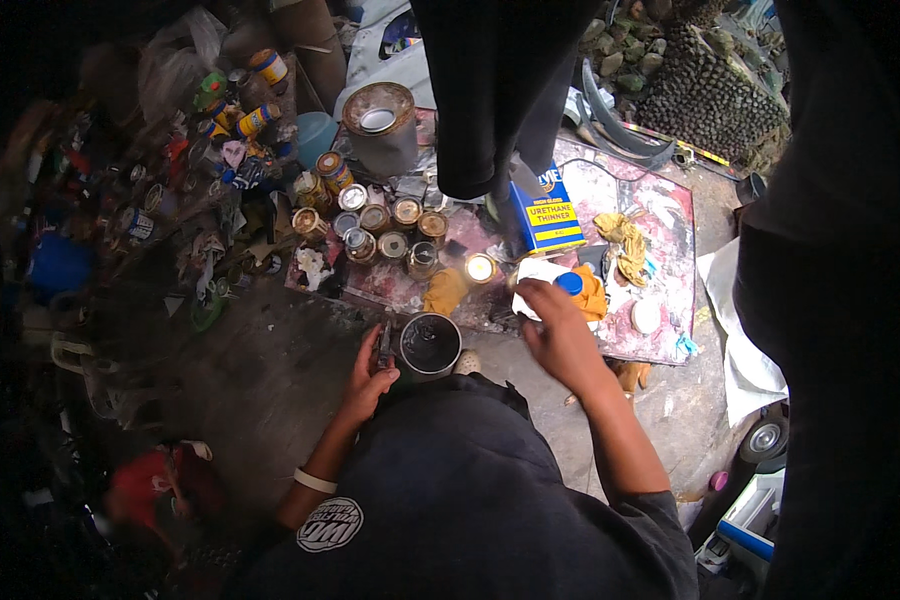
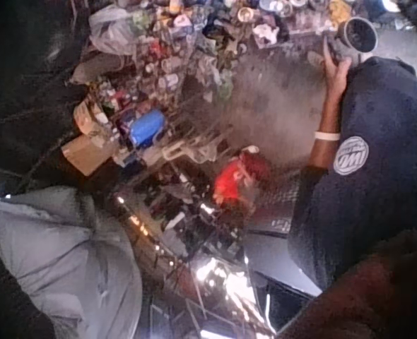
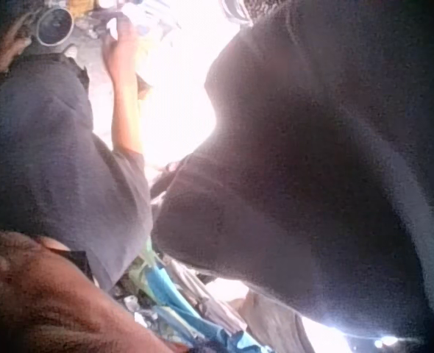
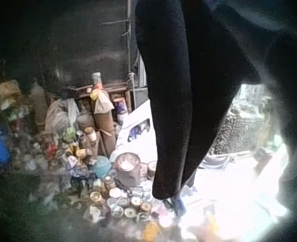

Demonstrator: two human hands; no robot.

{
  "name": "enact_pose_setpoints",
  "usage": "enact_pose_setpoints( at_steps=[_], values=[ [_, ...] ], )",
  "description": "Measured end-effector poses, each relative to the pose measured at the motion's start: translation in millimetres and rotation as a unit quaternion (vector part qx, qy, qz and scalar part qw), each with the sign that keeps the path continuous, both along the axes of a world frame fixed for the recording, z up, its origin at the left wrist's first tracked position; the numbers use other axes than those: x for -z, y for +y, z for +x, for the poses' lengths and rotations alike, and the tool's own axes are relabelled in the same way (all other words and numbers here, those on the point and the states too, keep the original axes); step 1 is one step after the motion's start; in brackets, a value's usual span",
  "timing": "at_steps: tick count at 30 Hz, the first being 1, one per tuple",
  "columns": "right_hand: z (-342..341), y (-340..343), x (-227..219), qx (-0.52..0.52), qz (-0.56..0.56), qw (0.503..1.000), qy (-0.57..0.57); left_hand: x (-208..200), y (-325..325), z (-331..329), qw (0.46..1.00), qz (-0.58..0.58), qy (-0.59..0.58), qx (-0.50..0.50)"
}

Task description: The person selects a paint can from a cluttered table, opens it, and uses a metal stir stick to mix the contents. They walk through a garage with several cars, inspecting the paint mixture on the stick, before returning to the table to place the can back among other supplies.

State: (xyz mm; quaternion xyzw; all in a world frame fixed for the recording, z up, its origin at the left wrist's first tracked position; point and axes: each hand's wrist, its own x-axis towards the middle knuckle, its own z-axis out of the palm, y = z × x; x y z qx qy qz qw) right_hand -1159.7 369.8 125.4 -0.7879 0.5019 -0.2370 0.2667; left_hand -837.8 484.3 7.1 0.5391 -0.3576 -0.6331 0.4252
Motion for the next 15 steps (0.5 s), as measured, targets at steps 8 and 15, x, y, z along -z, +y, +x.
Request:
enact_pose_setpoints(
  at_steps=[8,15],
  values=[
    [110,30,3,-0.287,0.061,0.924,0.246,6,20,5,0.994,-0.053,-0.088,-0.037],
    [168,38,-6,-0.35,0.044,0.913,0.206,-24,52,44,0.977,-0.046,-0.191,-0.084]
  ],
)
